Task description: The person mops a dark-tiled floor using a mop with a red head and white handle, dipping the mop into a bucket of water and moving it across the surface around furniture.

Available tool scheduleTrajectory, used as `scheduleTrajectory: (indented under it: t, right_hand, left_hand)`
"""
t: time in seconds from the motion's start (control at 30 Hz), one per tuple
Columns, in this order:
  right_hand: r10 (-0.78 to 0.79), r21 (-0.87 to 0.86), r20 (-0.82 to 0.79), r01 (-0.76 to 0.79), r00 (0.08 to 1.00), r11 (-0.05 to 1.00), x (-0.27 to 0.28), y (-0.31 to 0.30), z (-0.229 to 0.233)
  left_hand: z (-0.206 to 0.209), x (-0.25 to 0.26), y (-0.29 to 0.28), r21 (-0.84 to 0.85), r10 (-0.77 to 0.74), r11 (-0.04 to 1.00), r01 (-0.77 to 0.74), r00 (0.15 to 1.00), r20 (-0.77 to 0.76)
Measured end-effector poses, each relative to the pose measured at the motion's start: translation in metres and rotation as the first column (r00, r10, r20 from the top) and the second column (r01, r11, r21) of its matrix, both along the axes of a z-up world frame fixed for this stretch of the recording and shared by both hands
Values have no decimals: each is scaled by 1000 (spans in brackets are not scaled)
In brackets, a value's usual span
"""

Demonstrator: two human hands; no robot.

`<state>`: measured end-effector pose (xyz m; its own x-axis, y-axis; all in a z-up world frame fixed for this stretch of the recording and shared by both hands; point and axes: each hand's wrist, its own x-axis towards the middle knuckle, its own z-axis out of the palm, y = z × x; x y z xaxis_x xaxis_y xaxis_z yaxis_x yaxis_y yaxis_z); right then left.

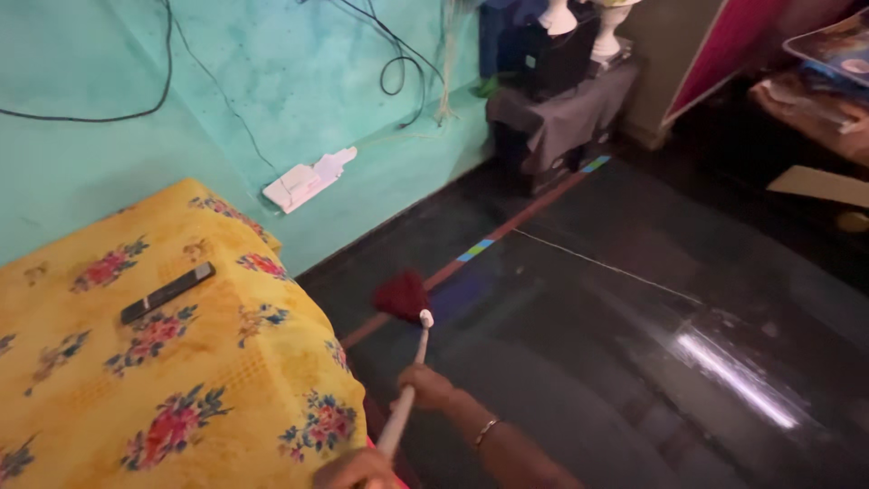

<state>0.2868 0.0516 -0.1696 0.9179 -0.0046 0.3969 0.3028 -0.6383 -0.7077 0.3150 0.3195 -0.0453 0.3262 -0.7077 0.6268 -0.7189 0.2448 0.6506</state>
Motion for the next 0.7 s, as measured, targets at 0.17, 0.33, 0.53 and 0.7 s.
scheduleTrajectory:
  t: [0.17, 0.33, 0.53, 0.7]
  right_hand:
    - [-192, -78, -127, 183, 973, 980, -50, 16, 11]
    - [-370, -195, -283, 324, 885, 926, -173, 20, 29]
    - [-669, -303, -339, 597, 661, 743, -348, 48, 12]
    - [-865, -286, -360, 841, 350, 460, -497, 91, 15]
  left_hand:
    - [73, 47, 17, -22, -820, 500, 866, 465, -335]
    - [129, -63, -3, -349, -430, 900, 261, 658, -618]
    - [151, -153, -34, -312, -511, 829, 465, 400, -761]
    - [92, -294, -75, -378, -519, 844, 380, 400, -756]
